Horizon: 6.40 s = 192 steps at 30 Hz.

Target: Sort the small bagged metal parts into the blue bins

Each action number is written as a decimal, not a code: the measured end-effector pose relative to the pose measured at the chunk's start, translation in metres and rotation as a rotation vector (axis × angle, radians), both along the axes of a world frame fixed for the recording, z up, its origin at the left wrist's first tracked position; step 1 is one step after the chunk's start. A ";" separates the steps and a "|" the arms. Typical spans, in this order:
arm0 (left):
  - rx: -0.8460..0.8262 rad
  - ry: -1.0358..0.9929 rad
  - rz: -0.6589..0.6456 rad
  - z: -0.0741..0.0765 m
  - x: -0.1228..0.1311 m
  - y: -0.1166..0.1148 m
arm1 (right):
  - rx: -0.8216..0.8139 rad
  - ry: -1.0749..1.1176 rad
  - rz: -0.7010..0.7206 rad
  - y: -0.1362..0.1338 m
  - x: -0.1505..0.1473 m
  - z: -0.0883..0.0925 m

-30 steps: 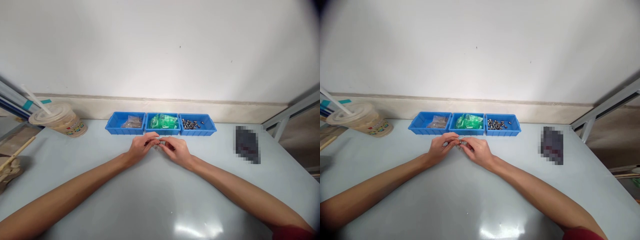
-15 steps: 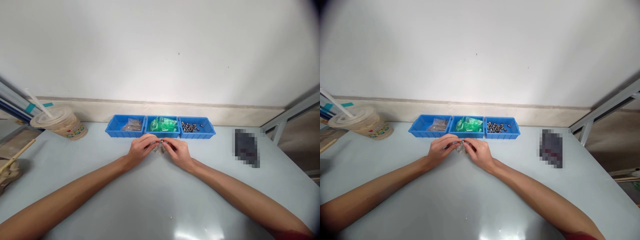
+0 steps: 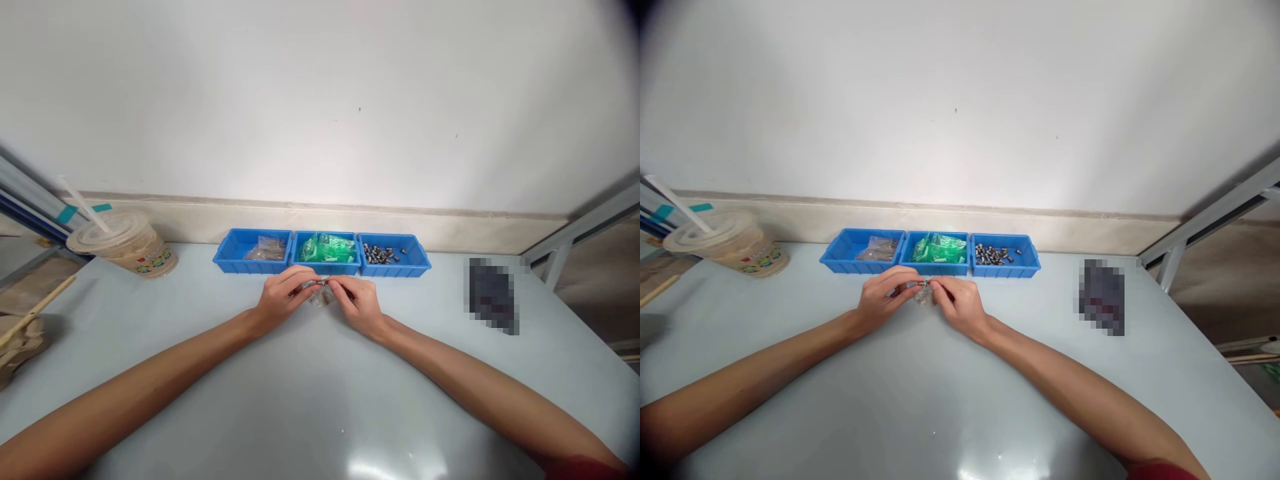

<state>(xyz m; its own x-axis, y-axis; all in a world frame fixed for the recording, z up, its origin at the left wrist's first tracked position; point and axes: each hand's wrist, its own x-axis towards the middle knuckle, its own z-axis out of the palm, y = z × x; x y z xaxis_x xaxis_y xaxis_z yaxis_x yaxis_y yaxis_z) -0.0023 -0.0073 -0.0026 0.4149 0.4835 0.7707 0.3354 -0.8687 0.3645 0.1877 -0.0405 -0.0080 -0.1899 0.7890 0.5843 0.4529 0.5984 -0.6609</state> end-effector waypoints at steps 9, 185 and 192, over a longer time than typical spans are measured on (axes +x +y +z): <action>-0.013 -0.041 0.118 0.000 0.003 -0.003 | 0.001 0.003 -0.056 0.000 0.001 0.000; -0.124 -0.110 0.123 0.002 0.001 -0.001 | 0.045 -0.968 0.073 0.001 0.000 0.022; -0.227 -0.017 0.083 0.005 0.001 -0.001 | 0.029 -0.466 -0.067 0.005 0.002 0.026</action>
